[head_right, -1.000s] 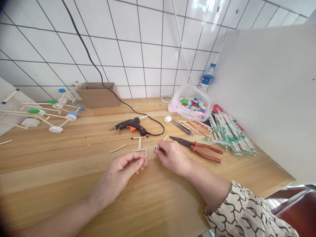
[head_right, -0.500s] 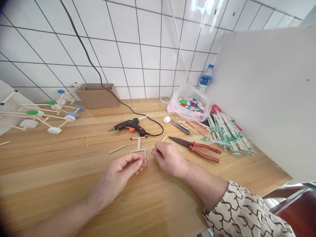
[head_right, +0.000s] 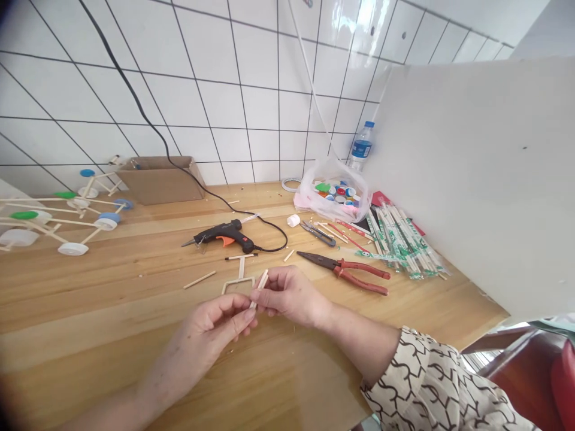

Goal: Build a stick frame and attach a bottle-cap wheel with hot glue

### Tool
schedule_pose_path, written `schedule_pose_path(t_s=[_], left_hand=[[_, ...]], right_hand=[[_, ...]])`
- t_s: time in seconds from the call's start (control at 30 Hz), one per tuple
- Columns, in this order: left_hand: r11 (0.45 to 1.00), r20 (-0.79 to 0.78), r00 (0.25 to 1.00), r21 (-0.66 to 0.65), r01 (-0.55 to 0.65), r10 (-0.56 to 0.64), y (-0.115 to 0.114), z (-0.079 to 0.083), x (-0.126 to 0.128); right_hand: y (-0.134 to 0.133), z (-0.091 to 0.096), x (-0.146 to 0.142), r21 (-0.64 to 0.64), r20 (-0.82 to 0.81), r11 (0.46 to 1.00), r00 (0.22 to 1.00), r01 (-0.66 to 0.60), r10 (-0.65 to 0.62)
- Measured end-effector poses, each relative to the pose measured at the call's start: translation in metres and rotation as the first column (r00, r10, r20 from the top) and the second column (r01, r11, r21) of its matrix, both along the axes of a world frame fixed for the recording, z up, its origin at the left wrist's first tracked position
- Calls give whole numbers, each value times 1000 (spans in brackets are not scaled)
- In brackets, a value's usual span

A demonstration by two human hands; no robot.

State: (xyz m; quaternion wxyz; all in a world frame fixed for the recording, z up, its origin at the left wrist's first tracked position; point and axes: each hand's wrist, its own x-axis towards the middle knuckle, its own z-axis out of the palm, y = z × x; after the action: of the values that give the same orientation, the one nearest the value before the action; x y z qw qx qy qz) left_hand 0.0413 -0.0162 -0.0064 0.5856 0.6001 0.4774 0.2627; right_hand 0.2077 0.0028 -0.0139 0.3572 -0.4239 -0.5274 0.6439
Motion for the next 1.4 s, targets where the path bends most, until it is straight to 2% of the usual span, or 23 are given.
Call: schedule_pose_path(t_s=[0.13,0.27,0.43,0.57,0.7,0.8,0.87,0.97,1.03,1.23,1.3,1.4], left_hand=[[999,0,1000,-37,-14,14,0,-4,-1],[997,22,999,-59,-45,47,0,1,1],[988,60,995,-136,-69,78,-1,4,5],[980,99,988,-172,-96,114,-1,2,5],[986,86,991,-136,-92,104,-1,0,3],[993,81,992,-75,-92,98,-2,0,0],[993,88,990,-56,-104,109,-2,0,0],[992,124,985,-60,-113,120,-3,2,0],[992,149,982,-67,-108,117,-3,3,0],[993,168,981,-87,-84,98,-2,3,0],[992,173,980,-92,-88,103,-1,2,-1],[991,170,979,-96,-93,109,-1,0,0]], right_hand=[[-1,3,-2,3,-25,1000,1000,-15,15],[0,4,-1,-23,-45,999,999,-26,25],[0,8,-1,-62,-14,998,1000,3,-4],[1,13,1,-35,41,999,999,-7,8],[6,18,8,22,92,1000,996,-2,0],[12,19,17,95,150,994,986,53,-67],[18,18,23,177,272,982,955,69,-116],[25,15,30,282,485,959,857,36,-175],[28,13,32,323,567,946,796,21,-212],[29,14,37,423,714,906,622,-20,-320],[29,13,40,427,737,904,594,-38,-323],[31,12,43,404,747,912,601,-70,-284]])
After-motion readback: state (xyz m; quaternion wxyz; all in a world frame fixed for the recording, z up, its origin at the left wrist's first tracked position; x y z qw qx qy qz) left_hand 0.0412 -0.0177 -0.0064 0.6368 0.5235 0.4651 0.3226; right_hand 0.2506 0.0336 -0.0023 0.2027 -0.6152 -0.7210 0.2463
